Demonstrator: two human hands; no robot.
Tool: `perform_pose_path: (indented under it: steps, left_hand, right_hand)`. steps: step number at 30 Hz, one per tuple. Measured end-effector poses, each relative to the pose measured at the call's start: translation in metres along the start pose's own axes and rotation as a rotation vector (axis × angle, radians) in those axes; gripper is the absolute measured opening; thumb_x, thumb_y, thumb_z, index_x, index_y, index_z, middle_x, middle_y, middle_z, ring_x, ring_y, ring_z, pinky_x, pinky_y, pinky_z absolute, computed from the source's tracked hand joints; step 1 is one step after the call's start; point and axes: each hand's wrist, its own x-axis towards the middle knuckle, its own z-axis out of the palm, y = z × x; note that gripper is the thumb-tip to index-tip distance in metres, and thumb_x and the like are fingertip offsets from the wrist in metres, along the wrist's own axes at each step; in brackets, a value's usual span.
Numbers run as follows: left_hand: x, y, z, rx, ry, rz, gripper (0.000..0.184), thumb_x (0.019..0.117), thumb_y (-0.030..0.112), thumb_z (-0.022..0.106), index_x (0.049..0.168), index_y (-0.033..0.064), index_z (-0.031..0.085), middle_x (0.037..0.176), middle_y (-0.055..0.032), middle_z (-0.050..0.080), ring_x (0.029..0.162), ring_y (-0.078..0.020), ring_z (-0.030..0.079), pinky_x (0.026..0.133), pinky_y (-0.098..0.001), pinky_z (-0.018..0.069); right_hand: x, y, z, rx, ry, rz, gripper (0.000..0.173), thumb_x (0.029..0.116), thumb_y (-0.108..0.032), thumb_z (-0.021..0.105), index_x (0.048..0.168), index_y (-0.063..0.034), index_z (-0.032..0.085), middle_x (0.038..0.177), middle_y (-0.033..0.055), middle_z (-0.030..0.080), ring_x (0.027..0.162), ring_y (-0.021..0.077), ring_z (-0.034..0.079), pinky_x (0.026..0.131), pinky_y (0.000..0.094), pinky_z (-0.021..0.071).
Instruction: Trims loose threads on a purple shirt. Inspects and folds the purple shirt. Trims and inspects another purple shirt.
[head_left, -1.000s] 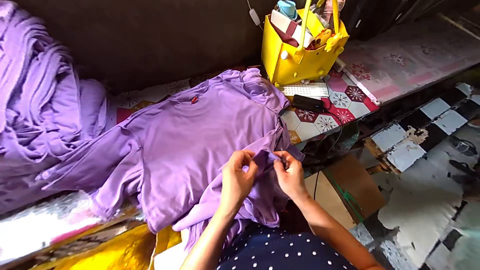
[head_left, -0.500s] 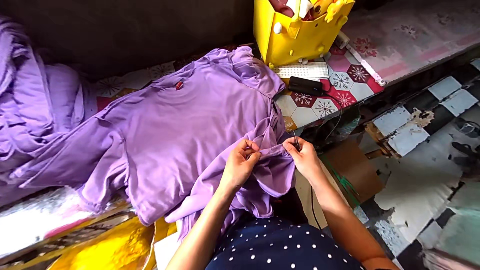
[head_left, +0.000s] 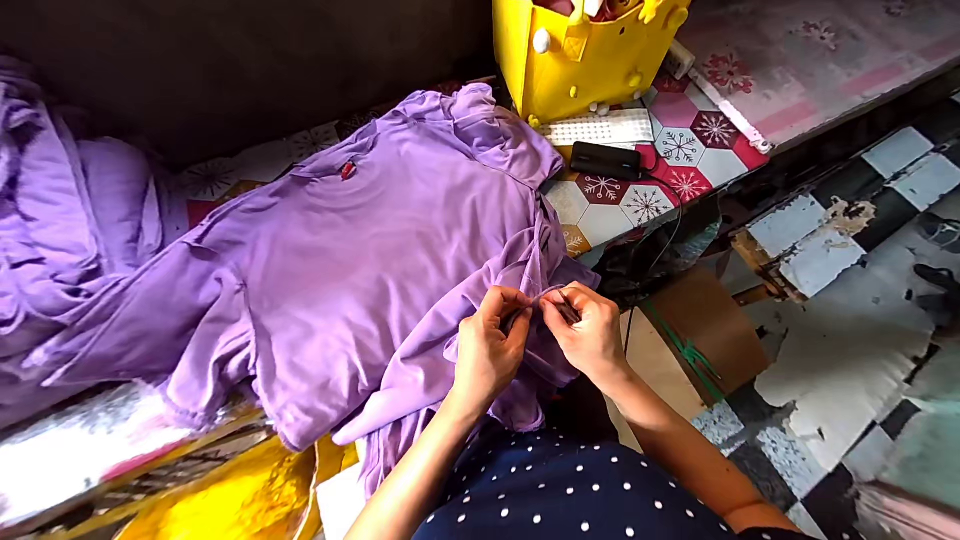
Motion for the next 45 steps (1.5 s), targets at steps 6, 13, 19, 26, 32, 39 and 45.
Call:
perform_pose_path:
  steps: [6, 13, 19, 26, 32, 39, 45]
  left_hand:
    - [0.000, -0.008, -0.002, 0.007, -0.044, 0.037, 0.019, 0.0964, 0.003, 0.060, 0.103, 0.0037, 0.078, 0.098, -0.0030, 0.076, 0.088, 0.0004, 0.069, 0.083, -0.0168, 0.0554]
    - [0.008, -0.020, 0.000, -0.097, 0.019, 0.029, 0.008, 0.0917, 0.002, 0.069, 0.094, 0.0009, 0.076, 0.088, 0.0001, 0.075, 0.081, 0.0034, 0.068, 0.079, -0.0162, 0.0566]
    - [0.015, -0.023, -0.006, 0.060, 0.036, 0.023, 0.010, 0.0991, 0.009, 0.063, 0.097, 0.0041, 0.071, 0.082, 0.0032, 0.069, 0.071, 0.0044, 0.061, 0.069, -0.0150, 0.0510]
    - [0.023, -0.027, -0.011, 0.170, 0.006, 0.255, 0.013, 0.1012, 0.008, 0.060, 0.098, -0.0006, 0.069, 0.085, -0.0060, 0.071, 0.077, -0.0046, 0.067, 0.075, -0.0196, 0.0541]
    - [0.027, -0.027, -0.012, 0.206, 0.003, 0.298, 0.012, 0.1009, 0.007, 0.059, 0.098, -0.0004, 0.069, 0.086, -0.0069, 0.071, 0.079, -0.0059, 0.068, 0.076, -0.0202, 0.0546]
    - [0.030, -0.022, -0.010, 0.254, 0.034, 0.208, 0.012, 0.1017, 0.009, 0.058, 0.102, 0.0015, 0.067, 0.080, -0.0056, 0.069, 0.070, -0.0073, 0.066, 0.067, -0.0229, 0.0532]
    - [0.032, -0.023, -0.008, 0.257, 0.019, 0.233, 0.013, 0.1027, 0.010, 0.057, 0.101, 0.0014, 0.067, 0.078, -0.0054, 0.068, 0.068, -0.0077, 0.064, 0.064, -0.0228, 0.0522]
  right_hand:
    - [0.011, -0.002, -0.005, 0.366, -0.168, 0.074, 0.008, 0.0915, -0.005, 0.062, 0.087, -0.0026, 0.068, 0.075, -0.0060, 0.061, 0.064, -0.0069, 0.052, 0.060, 0.0107, 0.0452]
    - [0.020, -0.009, -0.003, 0.356, -0.301, 0.143, 0.009, 0.0947, -0.006, 0.062, 0.091, -0.0025, 0.069, 0.077, -0.0044, 0.064, 0.066, -0.0052, 0.055, 0.063, 0.0132, 0.0478]
    - [0.049, 0.023, -0.029, 0.162, -0.588, 0.021, 0.032, 0.1059, -0.029, 0.041, 0.102, -0.0055, 0.063, 0.071, -0.0041, 0.052, 0.061, 0.0036, 0.049, 0.058, 0.0234, 0.0439]
    - [0.059, 0.028, -0.035, -0.130, -0.752, -0.231, 0.044, 0.1032, -0.043, 0.053, 0.097, -0.0054, 0.074, 0.076, 0.0052, 0.068, 0.071, 0.0158, 0.065, 0.064, 0.0383, 0.0524]
    - [0.062, 0.029, -0.034, -0.100, -0.779, -0.199, 0.044, 0.1013, -0.045, 0.055, 0.093, -0.0069, 0.076, 0.075, 0.0037, 0.068, 0.070, 0.0141, 0.065, 0.063, 0.0380, 0.0515]
    - [0.056, 0.016, -0.039, -0.193, -0.513, -0.224, 0.036, 0.1004, -0.038, 0.056, 0.089, -0.0076, 0.072, 0.069, 0.0010, 0.061, 0.060, 0.0121, 0.057, 0.054, 0.0330, 0.0473]
    - [0.056, 0.018, -0.036, -0.191, -0.685, -0.197, 0.044, 0.1015, -0.044, 0.056, 0.095, -0.0062, 0.076, 0.079, 0.0058, 0.070, 0.071, 0.0175, 0.067, 0.063, 0.0402, 0.0535]
